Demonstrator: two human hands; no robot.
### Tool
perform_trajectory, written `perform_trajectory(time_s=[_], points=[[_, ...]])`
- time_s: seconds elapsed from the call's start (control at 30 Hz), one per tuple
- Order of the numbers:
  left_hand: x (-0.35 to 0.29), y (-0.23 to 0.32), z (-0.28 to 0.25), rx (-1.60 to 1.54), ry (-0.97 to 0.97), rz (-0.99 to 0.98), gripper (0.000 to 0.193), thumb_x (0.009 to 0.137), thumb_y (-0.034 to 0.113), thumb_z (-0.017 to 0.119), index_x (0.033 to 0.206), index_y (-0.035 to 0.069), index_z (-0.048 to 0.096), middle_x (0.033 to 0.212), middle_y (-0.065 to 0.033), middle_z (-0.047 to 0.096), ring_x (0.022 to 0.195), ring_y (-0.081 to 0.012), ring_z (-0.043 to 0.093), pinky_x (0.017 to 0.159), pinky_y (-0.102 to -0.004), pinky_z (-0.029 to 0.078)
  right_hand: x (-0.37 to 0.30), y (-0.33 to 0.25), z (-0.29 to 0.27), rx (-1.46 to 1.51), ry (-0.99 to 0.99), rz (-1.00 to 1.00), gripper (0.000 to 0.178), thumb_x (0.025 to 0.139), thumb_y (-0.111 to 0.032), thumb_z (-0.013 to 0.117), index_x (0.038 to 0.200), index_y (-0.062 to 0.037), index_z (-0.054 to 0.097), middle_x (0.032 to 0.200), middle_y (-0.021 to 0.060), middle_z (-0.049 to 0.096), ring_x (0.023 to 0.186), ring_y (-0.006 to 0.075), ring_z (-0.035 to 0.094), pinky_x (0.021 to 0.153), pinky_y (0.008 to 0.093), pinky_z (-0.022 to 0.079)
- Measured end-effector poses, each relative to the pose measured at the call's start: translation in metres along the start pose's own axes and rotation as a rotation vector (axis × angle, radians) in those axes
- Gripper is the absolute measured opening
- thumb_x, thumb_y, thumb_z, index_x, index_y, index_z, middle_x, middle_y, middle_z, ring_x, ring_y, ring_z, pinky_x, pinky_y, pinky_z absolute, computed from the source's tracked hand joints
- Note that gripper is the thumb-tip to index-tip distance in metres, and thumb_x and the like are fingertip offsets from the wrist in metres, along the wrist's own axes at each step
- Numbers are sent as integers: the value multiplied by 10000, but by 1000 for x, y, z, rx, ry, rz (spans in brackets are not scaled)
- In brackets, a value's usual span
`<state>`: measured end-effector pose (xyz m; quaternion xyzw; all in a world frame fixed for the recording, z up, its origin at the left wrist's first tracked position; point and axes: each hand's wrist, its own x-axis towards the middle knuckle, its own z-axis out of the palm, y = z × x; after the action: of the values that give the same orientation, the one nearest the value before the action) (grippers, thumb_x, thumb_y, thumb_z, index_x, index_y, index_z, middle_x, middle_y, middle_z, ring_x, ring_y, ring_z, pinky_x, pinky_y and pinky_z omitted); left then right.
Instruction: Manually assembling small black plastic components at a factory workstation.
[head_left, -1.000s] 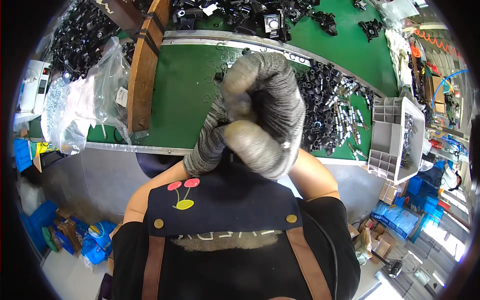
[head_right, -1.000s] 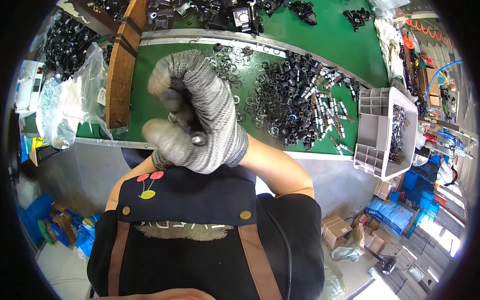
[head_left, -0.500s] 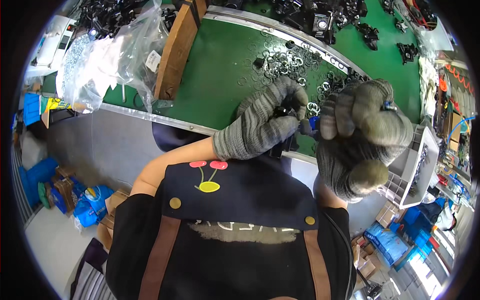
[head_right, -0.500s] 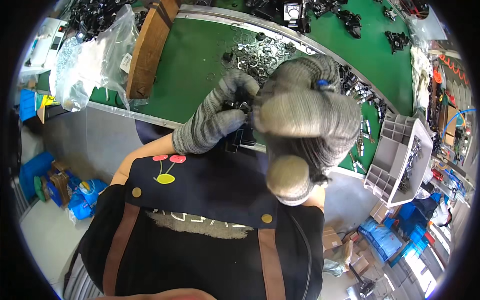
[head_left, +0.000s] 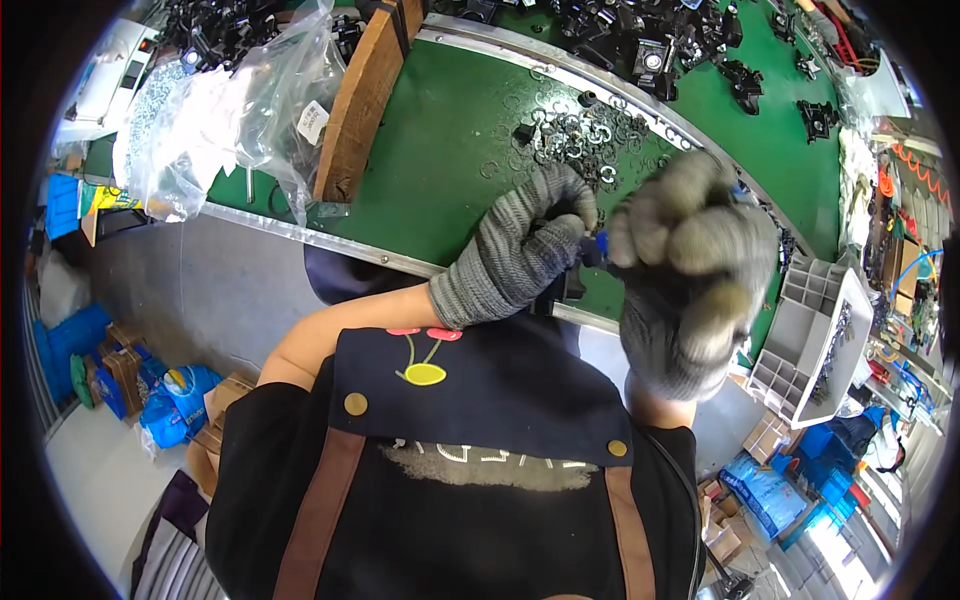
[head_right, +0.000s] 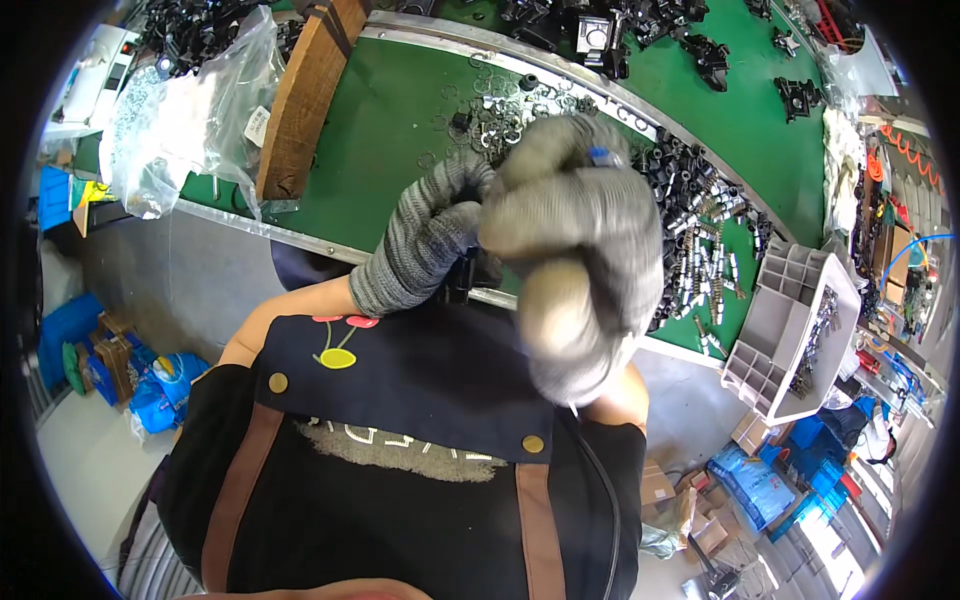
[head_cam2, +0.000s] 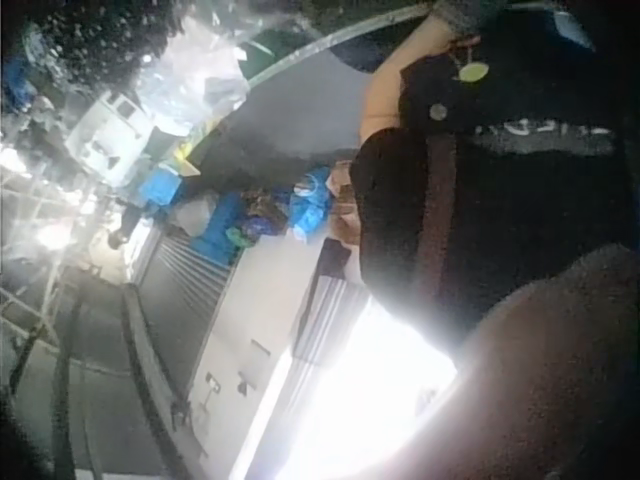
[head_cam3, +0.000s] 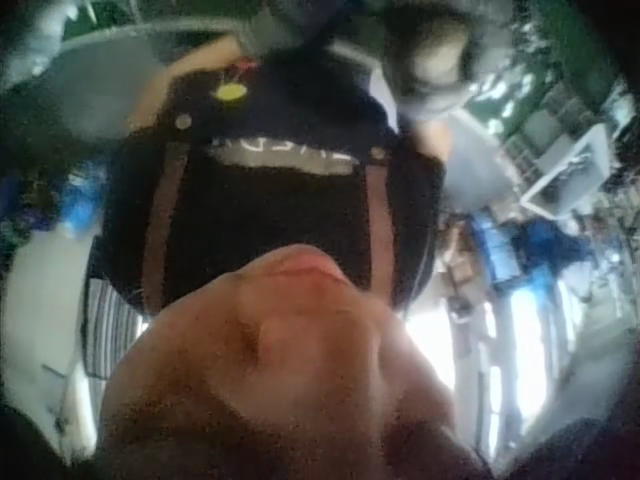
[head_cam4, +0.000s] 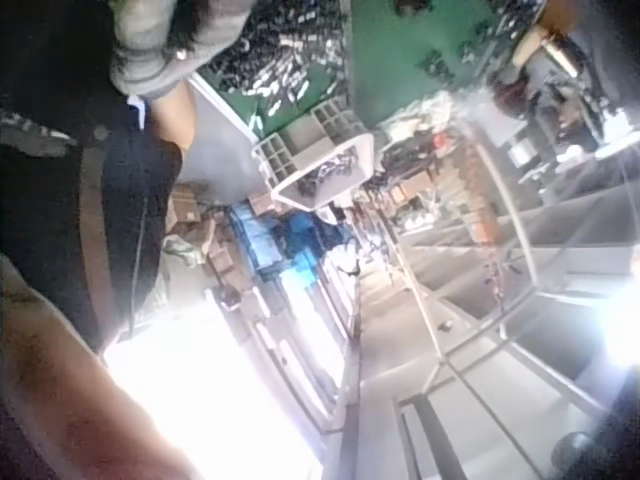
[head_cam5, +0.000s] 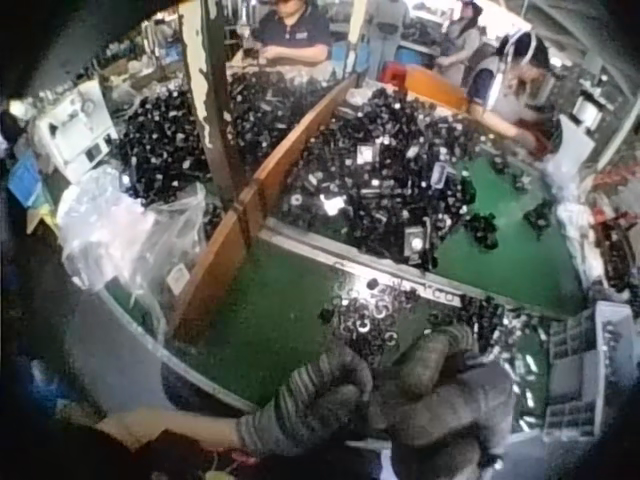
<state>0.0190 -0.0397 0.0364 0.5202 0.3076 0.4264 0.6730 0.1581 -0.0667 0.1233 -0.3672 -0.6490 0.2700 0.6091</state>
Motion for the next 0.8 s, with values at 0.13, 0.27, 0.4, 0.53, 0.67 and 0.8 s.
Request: perform_trajectory(time_s=[0.13,0.27,0.4,0.53,0.67,0.8], points=[[5,-24,-8,-26,-18,-31,112,1012,161,535,1004,61,584,856,-10,573,793,-91,539,748,-253,477,1,3,-24,-301,166,-207,354,985,-339,588,1018,5,665,978,102,639,766,177,608,753,315,568],[14,-25,-5,-466,-246,4,258,1052,322,494,1027,83,587,883,-10,588,802,-86,543,756,-234,472,40,26,-73,-845,226,45,248,941,-205,669,1142,-68,716,1062,102,662,860,139,658,715,262,574],[3,-11,-7,-527,-154,-123,374,1005,447,535,1005,78,595,905,-72,626,867,-140,586,774,-253,487,22,158,-151,-1564,-225,488,237,886,-262,712,1063,-104,725,1066,199,662,974,339,667,848,431,548],[-2,-16,-6,-485,-108,-142,430,1007,506,501,1017,87,595,912,-72,624,881,-147,586,792,-266,490,19,173,-152,-1663,-365,663,244,860,-274,707,1032,-102,720,1080,222,658,988,409,645,855,476,538],[-2,-27,-11,-355,-125,-111,503,982,579,501,1053,89,589,944,-65,618,910,-150,583,814,-284,493,19,170,-149,-1672,-384,678,213,869,-233,697,1016,-80,714,1046,212,672,956,390,655,851,439,540],[-6,-26,-8,-456,-65,-88,530,958,600,534,1057,82,584,950,-70,624,917,-152,585,832,-306,499,12,132,-129,-1169,-186,672,266,845,-210,769,1036,-43,691,1022,176,683,959,311,675,880,391,538]])
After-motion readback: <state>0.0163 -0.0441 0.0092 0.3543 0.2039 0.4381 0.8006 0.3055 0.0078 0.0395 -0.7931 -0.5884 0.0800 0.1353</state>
